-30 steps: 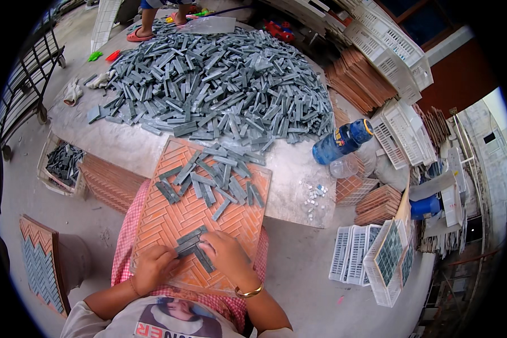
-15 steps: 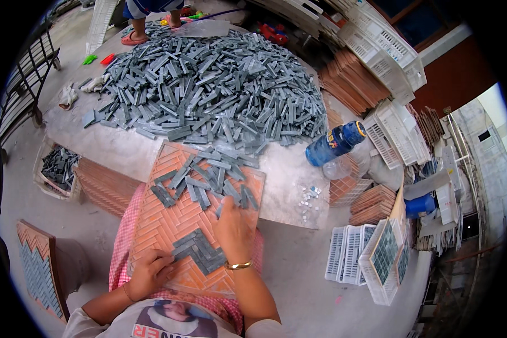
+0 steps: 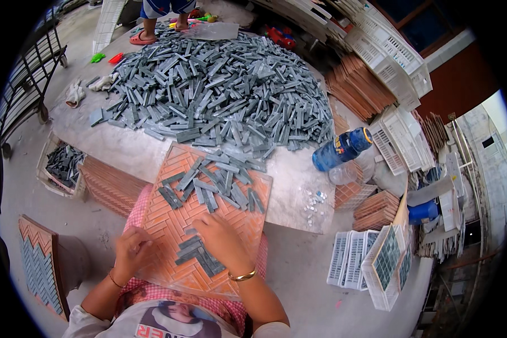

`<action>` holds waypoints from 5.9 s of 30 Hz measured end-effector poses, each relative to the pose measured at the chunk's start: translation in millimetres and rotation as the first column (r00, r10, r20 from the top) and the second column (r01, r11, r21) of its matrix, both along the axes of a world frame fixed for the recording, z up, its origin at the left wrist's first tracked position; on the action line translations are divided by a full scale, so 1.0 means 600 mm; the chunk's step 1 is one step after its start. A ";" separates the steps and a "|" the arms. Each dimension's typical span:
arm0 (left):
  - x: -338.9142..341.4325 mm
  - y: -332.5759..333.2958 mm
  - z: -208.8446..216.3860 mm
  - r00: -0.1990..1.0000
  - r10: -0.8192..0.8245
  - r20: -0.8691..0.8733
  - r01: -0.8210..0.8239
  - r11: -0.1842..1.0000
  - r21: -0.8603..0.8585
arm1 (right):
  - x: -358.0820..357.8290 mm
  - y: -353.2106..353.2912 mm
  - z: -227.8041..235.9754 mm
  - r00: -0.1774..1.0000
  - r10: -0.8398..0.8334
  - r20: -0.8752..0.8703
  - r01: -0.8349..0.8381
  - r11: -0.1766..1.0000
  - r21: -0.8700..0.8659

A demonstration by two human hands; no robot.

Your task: The person sits on the floor and arranges small gray rectangular tiles into a herringbone pattern on a pink board resting on their lap. They pick tiles from a large pile on the floor and place them one by one onto the board.

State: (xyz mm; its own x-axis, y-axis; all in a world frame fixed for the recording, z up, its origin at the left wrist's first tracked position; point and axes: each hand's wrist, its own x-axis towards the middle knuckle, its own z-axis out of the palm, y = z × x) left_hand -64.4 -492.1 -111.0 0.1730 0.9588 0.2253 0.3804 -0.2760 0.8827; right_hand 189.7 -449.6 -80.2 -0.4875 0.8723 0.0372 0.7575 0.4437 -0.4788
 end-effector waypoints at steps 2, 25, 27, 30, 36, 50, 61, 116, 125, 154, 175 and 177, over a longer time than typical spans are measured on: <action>0.013 -0.010 0.001 1.000 -0.026 0.013 0.026 0.999 -0.028 | -0.002 0.004 0.000 0.993 0.105 0.061 -0.102 0.994 -0.046; 0.129 0.056 -0.023 0.959 -0.189 -0.211 0.206 0.977 0.059 | 0.065 0.052 -0.025 0.988 0.071 -0.137 -0.090 0.986 -0.137; 0.136 0.061 -0.018 0.953 -0.213 -0.213 0.224 0.974 0.032 | 0.072 0.057 -0.033 0.986 0.059 -0.157 -0.081 0.988 -0.135; 0.135 0.069 -0.022 0.930 -0.290 -0.226 0.297 0.955 -0.006 | 0.092 0.071 -0.034 0.958 -0.082 -0.274 0.056 0.993 -0.104; 0.161 0.088 -0.006 0.922 -0.298 -0.247 0.316 0.948 0.037 | 0.135 0.092 0.004 0.884 -0.434 -0.175 0.419 0.900 -0.118; 0.142 0.112 -0.002 0.963 -0.221 -0.155 0.227 0.974 0.022 | 0.114 0.018 -0.009 0.888 -0.460 -0.003 0.459 0.884 0.084; 0.146 0.116 -0.002 0.978 -0.171 -0.117 0.174 0.984 0.021 | 0.087 -0.055 -0.021 0.877 -0.426 -0.221 0.449 0.892 0.060; 0.233 0.134 -0.008 0.947 -0.195 -0.255 0.274 0.905 0.326 | 0.119 -0.005 -0.019 0.899 -0.431 -0.079 0.432 0.902 -0.005; 0.281 0.147 -0.002 0.962 -0.198 -0.189 0.241 0.941 0.237 | 0.144 0.002 -0.018 0.907 -0.420 -0.008 0.420 0.905 0.074; 0.492 0.095 0.002 0.760 -0.211 -0.615 0.355 0.927 0.121 | 0.339 -0.056 0.017 0.560 -0.650 -0.514 0.600 0.746 -0.290; 0.348 0.095 0.017 0.873 -0.315 -0.371 0.421 0.872 0.250 | 0.236 -0.025 0.007 0.671 -0.629 -0.392 0.576 0.776 -0.258; 0.382 0.081 0.006 0.837 -0.315 -0.447 0.455 0.855 0.250 | 0.251 -0.030 -0.006 0.650 -0.619 -0.441 0.584 0.778 -0.232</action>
